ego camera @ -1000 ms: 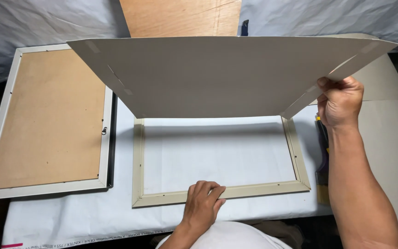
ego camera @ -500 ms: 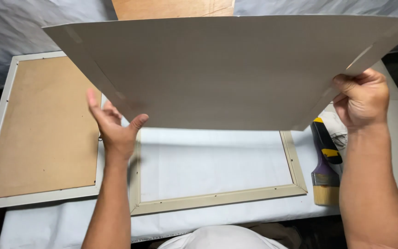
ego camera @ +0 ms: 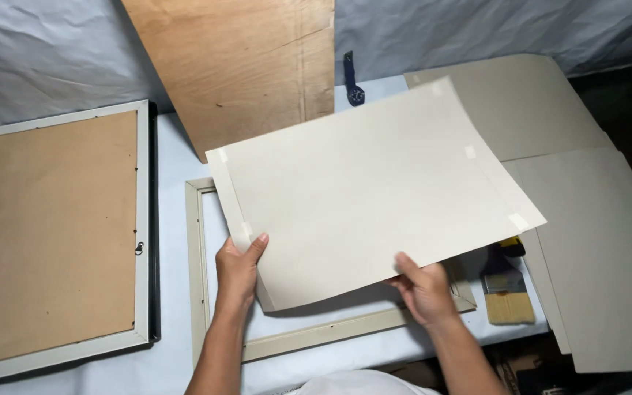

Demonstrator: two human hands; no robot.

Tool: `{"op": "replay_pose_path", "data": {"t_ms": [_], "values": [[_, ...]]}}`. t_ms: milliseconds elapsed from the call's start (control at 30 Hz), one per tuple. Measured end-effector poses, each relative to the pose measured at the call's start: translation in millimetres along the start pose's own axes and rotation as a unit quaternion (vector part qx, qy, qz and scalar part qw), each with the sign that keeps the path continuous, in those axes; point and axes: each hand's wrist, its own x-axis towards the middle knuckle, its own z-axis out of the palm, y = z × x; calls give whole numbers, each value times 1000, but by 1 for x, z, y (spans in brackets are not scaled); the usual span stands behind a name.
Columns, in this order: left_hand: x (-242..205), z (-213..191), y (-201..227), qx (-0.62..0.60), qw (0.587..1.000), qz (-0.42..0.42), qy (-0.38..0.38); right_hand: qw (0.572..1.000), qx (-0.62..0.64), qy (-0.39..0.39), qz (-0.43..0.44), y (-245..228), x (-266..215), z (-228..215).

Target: Cleaning the inner surface of a picture frame using a brush and cloth, then placing backing boards.

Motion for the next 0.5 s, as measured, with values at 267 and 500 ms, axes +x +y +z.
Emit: {"op": "replay_pose_path", "data": {"t_ms": [267, 500], "values": [[-1, -34, 16, 275, 958, 74, 37, 948, -113, 208, -212, -141, 14, 19], [66, -97, -70, 497, 842, 198, 64, 937, -72, 235, -246, -259, 102, -69]]}}
